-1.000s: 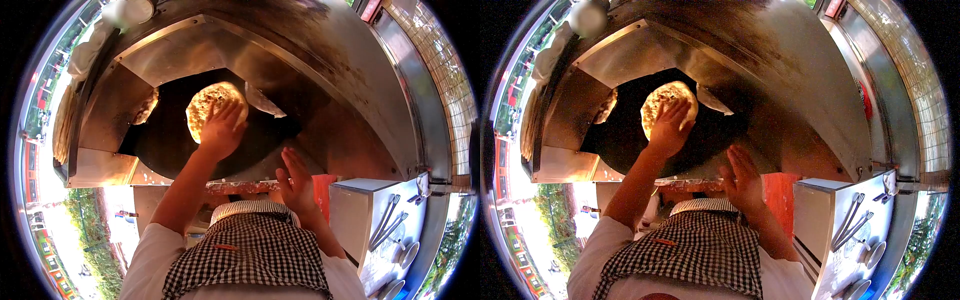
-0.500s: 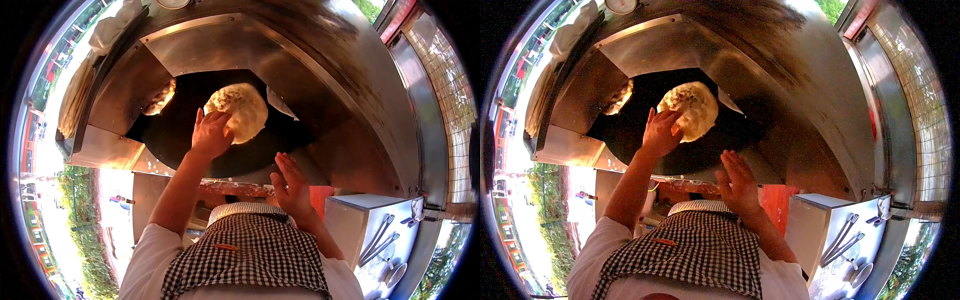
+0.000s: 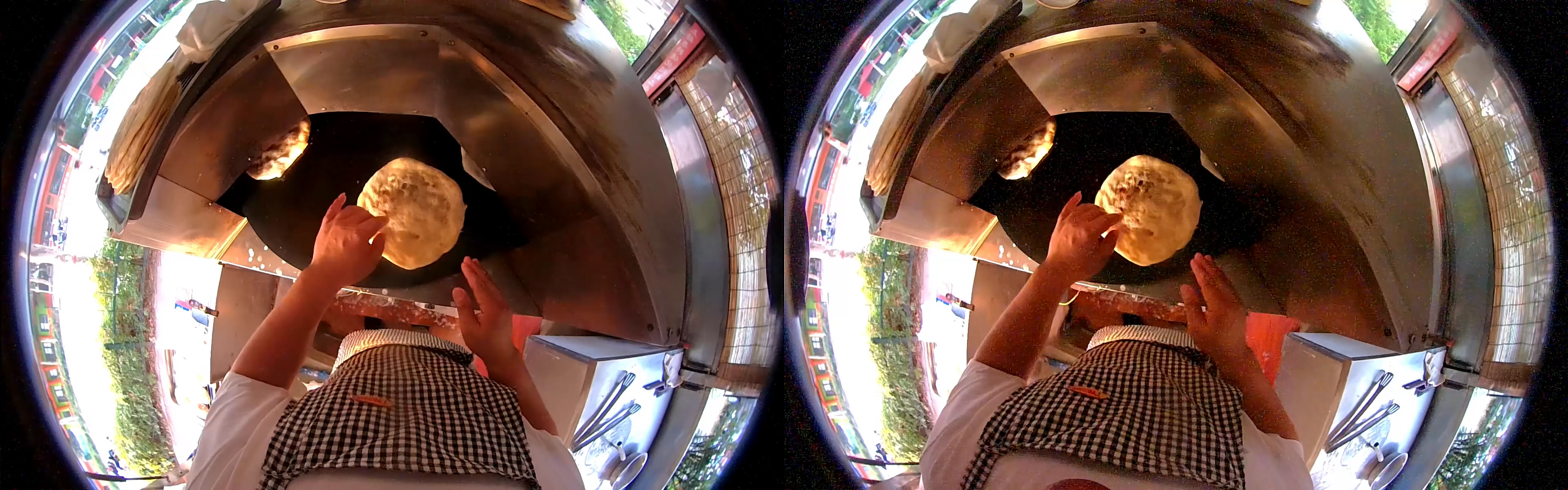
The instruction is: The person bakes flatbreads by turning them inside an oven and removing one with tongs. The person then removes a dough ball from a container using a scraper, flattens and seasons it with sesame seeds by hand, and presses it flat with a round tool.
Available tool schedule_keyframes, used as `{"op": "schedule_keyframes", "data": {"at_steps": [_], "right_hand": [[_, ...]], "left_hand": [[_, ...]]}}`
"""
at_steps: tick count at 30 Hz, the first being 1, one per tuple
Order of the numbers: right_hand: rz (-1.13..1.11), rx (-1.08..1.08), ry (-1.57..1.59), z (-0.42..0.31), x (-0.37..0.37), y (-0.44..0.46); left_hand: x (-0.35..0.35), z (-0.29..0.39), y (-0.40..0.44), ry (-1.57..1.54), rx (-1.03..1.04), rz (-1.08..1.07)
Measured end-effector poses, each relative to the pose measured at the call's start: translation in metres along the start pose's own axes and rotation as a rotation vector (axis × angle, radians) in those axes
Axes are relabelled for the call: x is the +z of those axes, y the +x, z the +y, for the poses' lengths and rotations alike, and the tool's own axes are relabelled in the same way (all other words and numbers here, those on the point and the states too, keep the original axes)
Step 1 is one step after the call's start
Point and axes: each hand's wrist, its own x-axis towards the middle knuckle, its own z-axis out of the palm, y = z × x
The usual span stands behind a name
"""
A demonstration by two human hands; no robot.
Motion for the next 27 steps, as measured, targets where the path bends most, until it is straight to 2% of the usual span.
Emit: {"op": "schedule_keyframes", "data": {"at_steps": [3, 7, 11, 15, 22, 27], "right_hand": [[0.001, -0.02, 0.005, -0.005, -0.001, 0.004], [0.028, -0.027, 0.009, -0.007, 0.002, 0.001], [0.042, -0.01, 0.014, -0.005, 0.006, -0.002], [0.023, 0.012, 0.014, -0.004, 0.008, -0.003], [-0.001, 0.01, 0.001, -0.01, 0.009, -0.004], [0.021, 0.045, 0.042, -0.009, 0.015, -0.009]], "left_hand": [[0.0, 0.003, -0.001, -0.041, 0.022, 0.129], [-0.003, -0.006, -0.002, -0.029, -0.018, 0.179], [0.002, -0.013, -0.004, -0.036, -0.058, 0.116], [0.013, 0.002, -0.003, 0.003, 0.004, 0.142], [0.015, 0.037, 0.008, -0.002, -0.033, -0.169], [0.02, 0.039, 0.003, -0.074, 0.032, 0.046]]}}
